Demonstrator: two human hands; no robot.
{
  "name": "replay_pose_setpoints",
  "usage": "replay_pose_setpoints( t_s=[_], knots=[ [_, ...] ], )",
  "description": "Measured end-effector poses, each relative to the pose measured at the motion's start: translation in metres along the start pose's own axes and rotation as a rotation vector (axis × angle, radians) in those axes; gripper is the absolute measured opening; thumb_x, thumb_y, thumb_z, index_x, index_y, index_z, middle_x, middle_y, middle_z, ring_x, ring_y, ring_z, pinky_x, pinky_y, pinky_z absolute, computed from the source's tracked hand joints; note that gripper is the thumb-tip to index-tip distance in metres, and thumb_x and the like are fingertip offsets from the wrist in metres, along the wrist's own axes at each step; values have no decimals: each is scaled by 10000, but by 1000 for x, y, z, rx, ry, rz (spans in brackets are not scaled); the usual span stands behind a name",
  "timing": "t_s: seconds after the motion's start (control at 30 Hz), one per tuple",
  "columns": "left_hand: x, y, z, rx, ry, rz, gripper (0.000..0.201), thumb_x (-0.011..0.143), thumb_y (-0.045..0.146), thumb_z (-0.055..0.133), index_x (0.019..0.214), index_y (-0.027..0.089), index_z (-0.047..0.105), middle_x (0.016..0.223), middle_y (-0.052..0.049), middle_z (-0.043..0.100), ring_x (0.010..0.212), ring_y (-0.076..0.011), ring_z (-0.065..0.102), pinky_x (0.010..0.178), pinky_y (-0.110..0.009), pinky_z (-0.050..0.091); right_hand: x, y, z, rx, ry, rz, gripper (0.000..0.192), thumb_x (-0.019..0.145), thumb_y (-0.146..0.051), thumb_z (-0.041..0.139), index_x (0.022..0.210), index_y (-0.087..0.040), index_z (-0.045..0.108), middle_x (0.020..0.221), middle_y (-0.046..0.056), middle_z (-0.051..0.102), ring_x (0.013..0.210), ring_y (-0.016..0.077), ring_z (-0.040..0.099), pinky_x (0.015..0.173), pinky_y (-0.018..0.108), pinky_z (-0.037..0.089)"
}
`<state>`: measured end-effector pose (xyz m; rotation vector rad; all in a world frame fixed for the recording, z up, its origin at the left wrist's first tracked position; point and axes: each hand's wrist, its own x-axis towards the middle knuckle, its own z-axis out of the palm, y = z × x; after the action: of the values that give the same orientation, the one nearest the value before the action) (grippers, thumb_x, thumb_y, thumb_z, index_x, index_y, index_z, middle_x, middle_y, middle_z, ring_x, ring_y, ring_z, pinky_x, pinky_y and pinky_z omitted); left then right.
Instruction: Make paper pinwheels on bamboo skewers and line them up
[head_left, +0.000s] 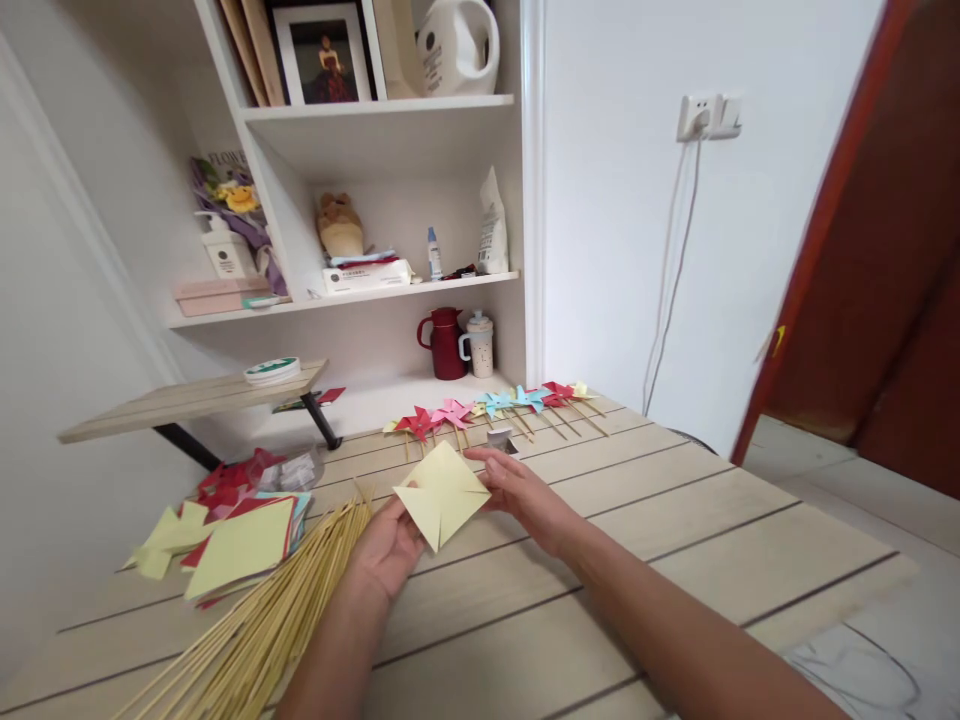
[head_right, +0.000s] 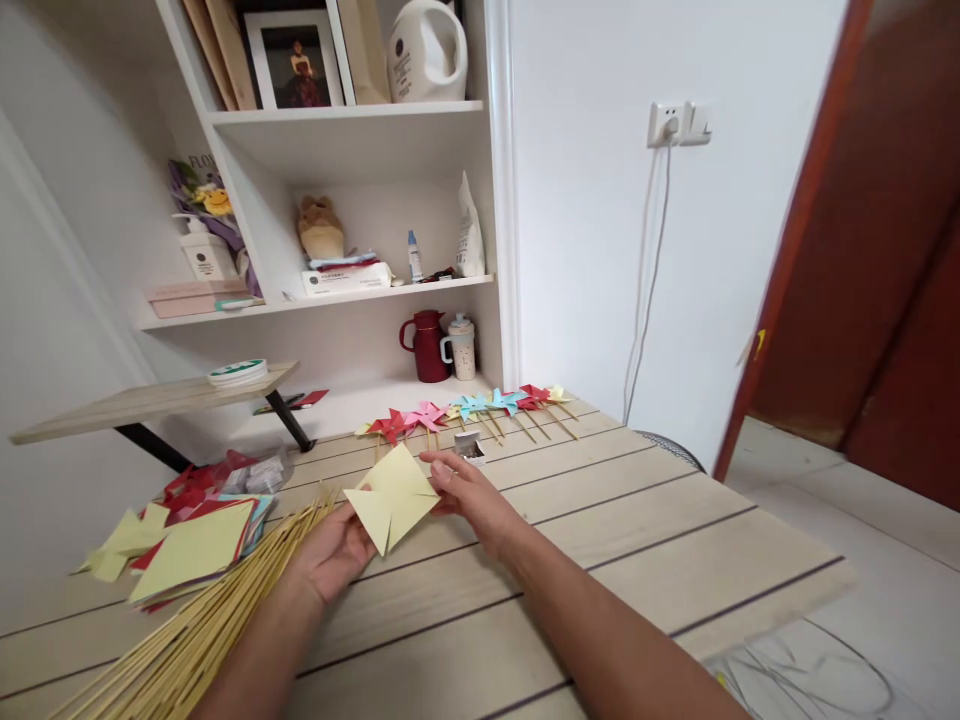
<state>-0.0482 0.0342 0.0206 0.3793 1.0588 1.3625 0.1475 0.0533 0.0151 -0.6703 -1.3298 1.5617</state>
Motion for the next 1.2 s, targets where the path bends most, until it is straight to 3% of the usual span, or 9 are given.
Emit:
replay_pose_setpoints(
  t_s=[0.13, 0.3, 0.43, 0.6, 0.73, 0.9, 1.1, 1.2],
  knots=[
    [3, -8, 0, 28, -31, 7, 131, 848, 140, 633, 970, 166, 675, 872, -72, 763, 719, -180, 710, 688, -288, 563, 1, 6, 2, -39, 64, 28, 584, 644, -421, 837, 1154, -230, 625, 862, 33, 731, 834, 221, 653, 749, 339, 475],
    [4, -17, -9, 55, -120, 79, 205, 914, 310, 588, 1019, 169, 693, 1040, -116, 746, 859, -195, 705, 757, -302, 558, 8, 16, 3, -44, 176, -16, 346, 634, -443, 815, 765, -161, 661, 731, 33, 692, 679, 172, 600, 654, 303, 450],
    [5, -21, -11, 105, -197, 146, 486, 941, 532, 455, 1055, 128, 699, 1139, -178, 711, 974, -226, 682, 784, -318, 544, 10, 14, 0, -72, 203, -85, 348, 661, -470, 789, 782, -164, 676, 756, 37, 692, 690, 177, 603, 660, 312, 463],
    [-4, -26, -6, 180, -273, 281, 584, 816, 616, 605, 1124, 129, 703, 1138, -187, 716, 990, -257, 677, 832, -337, 510, 9, 11, 1, -153, 212, -103, 343, 692, -501, 761, 755, -175, 673, 696, 23, 662, 653, 176, 580, 626, 311, 461],
    [-12, -31, -3, 201, -322, 346, 700, 772, 722, 550, 1083, 121, 726, 1106, -195, 725, 951, -257, 679, 833, -343, 496, 10, 13, 0, -194, 250, -136, 333, 698, -503, 755, 736, -184, 665, 674, 22, 649, 628, 177, 561, 599, 311, 450],
    [-16, -34, -1, 365, -308, 389, 462, 711, 493, 780, 994, 129, 761, 915, -113, 757, 779, -181, 639, 774, -280, 472, 10, 14, -3, -230, 231, -168, 321, 723, -486, 739, 792, -176, 688, 710, 21, 655, 654, 180, 563, 615, 308, 440],
    [-12, -39, -3, 418, -250, 404, 324, 725, 414, 774, 877, 129, 774, 746, -52, 711, 667, -138, 569, 723, -257, 454, 8, 13, -3, -168, 251, -206, 366, 749, -456, 738, 1009, -204, 679, 914, 42, 718, 805, 216, 623, 724, 330, 465],
    [-10, -42, -4, 426, -234, 393, 300, 720, 413, 775, 795, 123, 764, 683, -40, 677, 650, -136, 560, 719, -257, 451, 6, 11, 0, -116, 252, -181, 454, 740, -444, 752, 1122, -229, 631, 908, 37, 730, 804, 224, 641, 731, 345, 479]
  ],
)
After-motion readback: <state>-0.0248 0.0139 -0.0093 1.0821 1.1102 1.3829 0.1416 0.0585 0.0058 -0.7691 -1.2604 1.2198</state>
